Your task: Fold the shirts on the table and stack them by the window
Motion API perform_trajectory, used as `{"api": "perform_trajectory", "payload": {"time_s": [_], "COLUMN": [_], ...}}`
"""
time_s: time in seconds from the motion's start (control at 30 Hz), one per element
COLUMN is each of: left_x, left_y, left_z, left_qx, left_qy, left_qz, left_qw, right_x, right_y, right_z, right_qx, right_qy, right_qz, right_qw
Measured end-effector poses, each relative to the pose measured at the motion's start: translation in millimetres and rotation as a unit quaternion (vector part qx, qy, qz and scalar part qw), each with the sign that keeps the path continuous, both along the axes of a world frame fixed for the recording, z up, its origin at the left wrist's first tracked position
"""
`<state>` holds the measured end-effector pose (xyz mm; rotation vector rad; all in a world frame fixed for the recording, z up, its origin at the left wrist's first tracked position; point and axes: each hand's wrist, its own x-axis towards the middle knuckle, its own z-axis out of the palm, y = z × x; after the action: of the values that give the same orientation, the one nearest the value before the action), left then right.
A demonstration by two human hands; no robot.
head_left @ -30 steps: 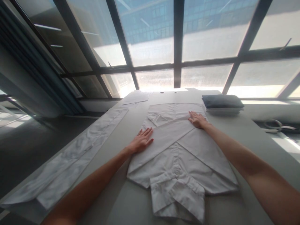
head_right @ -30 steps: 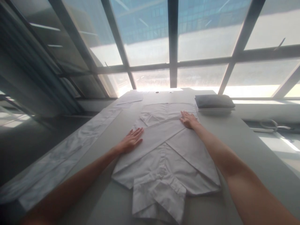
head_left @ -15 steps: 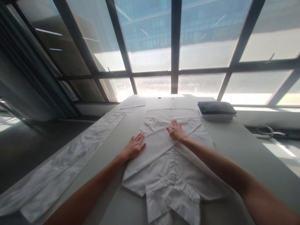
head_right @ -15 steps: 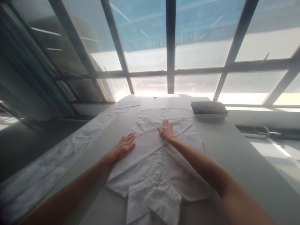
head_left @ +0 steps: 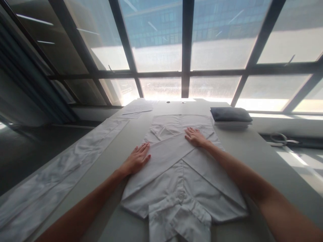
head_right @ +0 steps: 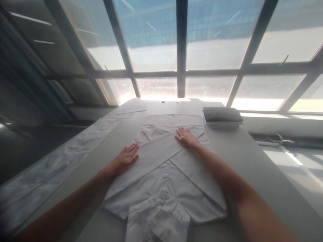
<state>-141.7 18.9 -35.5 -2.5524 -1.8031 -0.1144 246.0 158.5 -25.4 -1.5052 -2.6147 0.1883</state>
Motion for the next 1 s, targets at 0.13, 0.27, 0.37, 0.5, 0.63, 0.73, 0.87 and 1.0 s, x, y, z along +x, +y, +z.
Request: {"api": "perform_trajectory", "payload": {"time_s": [0.13,0.27,0.37,0.5,0.63,0.73,0.87,1.0], "left_x": [-0.7,-1.2,0.4,8.8,24.6,33.8,33.3,26.2], "left_y": [0.1,0.1,-1.5,-9.8,-27.8,-45.3,-65.7,-79.4], "left_z": [-0.6,0.7,6.0,20.9,34.9,37.1,35.8,36.4], "left_qx": [0.009,0.006,-0.012,0.003,0.023,-0.010,-0.039,-0.052], "left_qy": [-0.001,0.008,0.018,0.038,0.054,0.036,0.018,0.014], "left_qz": [-0.002,-0.002,0.002,0.000,-0.080,-0.146,-0.157,-0.144], "left_qw": [1.000,1.000,1.000,0.999,0.995,0.989,0.987,0.988], "right_x": [48.6,51.7,50.3,53.2,54.1,53.7,53.8,53.0], "right_y": [21.6,22.5,24.0,27.0,28.5,28.4,27.3,26.0], "right_z": [-4.4,-10.5,-13.8,-17.9,-20.9,-21.9,-22.1,-18.3], "right_qx": [0.019,0.030,0.030,0.046,0.052,0.053,0.052,0.057], "right_qy": [-0.028,-0.011,0.005,0.021,0.028,0.031,0.035,0.047], "right_qz": [-0.081,-0.088,-0.086,-0.078,-0.082,-0.078,-0.079,-0.080], "right_qw": [0.996,0.996,0.996,0.996,0.995,0.995,0.995,0.994]}}
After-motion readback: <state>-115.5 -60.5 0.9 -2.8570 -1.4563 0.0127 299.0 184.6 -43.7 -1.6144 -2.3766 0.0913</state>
